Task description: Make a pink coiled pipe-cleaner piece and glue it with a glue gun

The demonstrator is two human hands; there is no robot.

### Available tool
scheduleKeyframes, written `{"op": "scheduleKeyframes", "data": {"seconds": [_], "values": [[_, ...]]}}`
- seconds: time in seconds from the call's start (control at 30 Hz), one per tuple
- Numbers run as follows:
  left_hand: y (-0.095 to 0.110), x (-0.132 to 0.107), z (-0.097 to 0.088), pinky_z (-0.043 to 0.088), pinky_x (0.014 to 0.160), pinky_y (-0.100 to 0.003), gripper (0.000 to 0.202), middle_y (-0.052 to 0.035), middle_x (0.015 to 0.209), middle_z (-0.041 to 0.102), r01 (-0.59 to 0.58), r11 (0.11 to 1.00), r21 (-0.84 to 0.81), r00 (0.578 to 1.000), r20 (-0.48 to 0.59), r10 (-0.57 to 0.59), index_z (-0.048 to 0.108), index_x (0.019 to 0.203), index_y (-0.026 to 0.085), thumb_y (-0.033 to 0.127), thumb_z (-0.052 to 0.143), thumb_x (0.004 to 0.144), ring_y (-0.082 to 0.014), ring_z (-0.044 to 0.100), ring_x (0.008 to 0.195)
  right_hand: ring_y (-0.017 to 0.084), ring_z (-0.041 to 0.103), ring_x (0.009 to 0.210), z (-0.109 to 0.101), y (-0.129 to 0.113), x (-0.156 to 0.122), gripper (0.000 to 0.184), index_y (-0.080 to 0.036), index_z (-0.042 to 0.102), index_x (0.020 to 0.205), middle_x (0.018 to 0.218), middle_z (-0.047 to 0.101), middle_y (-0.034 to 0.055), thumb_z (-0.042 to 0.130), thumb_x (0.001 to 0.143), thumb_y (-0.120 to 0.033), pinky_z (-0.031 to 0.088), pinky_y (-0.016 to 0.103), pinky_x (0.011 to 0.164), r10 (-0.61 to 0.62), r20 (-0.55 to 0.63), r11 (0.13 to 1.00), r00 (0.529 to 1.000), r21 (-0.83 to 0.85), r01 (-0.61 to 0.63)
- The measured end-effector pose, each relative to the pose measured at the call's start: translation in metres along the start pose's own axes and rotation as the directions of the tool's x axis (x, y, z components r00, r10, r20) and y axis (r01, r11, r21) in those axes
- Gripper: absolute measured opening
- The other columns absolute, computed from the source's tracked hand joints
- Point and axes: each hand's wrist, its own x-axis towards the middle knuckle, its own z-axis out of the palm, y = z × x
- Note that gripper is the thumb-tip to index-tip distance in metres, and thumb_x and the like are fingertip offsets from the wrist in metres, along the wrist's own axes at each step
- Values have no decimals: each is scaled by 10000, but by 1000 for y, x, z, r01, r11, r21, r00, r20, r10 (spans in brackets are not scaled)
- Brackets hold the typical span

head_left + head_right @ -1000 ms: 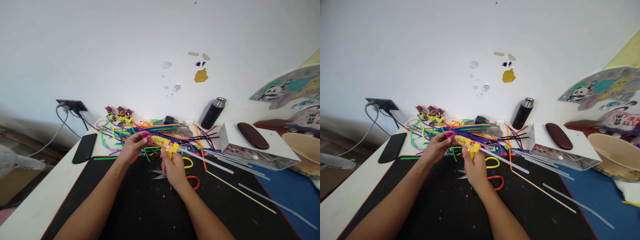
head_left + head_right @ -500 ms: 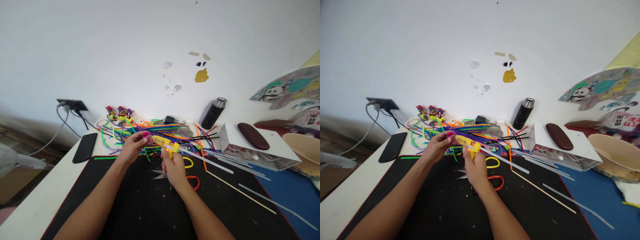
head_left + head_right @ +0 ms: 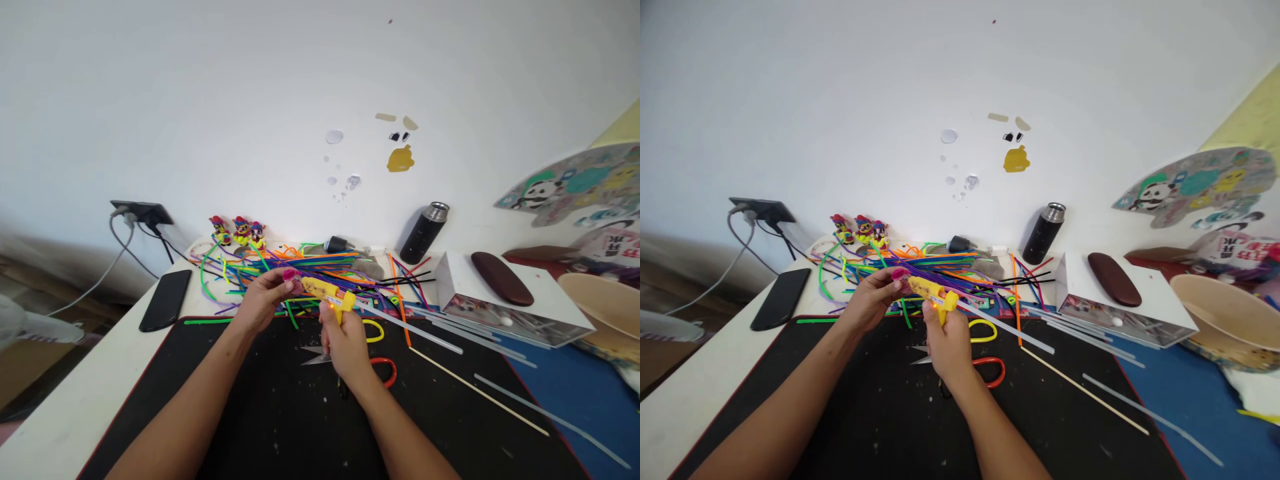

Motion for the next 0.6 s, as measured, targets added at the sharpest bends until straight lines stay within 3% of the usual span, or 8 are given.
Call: {"op": "scheduleKeyframes", "data": {"seconds": [0.6], "values": [[-2,1,-1,662,754,-284,426,-54,882,822,1,1000,9,1000,-17,-1,838,909,159,276,1058,563,-182,775,778,151,472,390,-1,2,-1,659,-230,573,689,433,505,-19,472,984,-810,366,270,431,-69,-26,995,997,-69,67]]}}
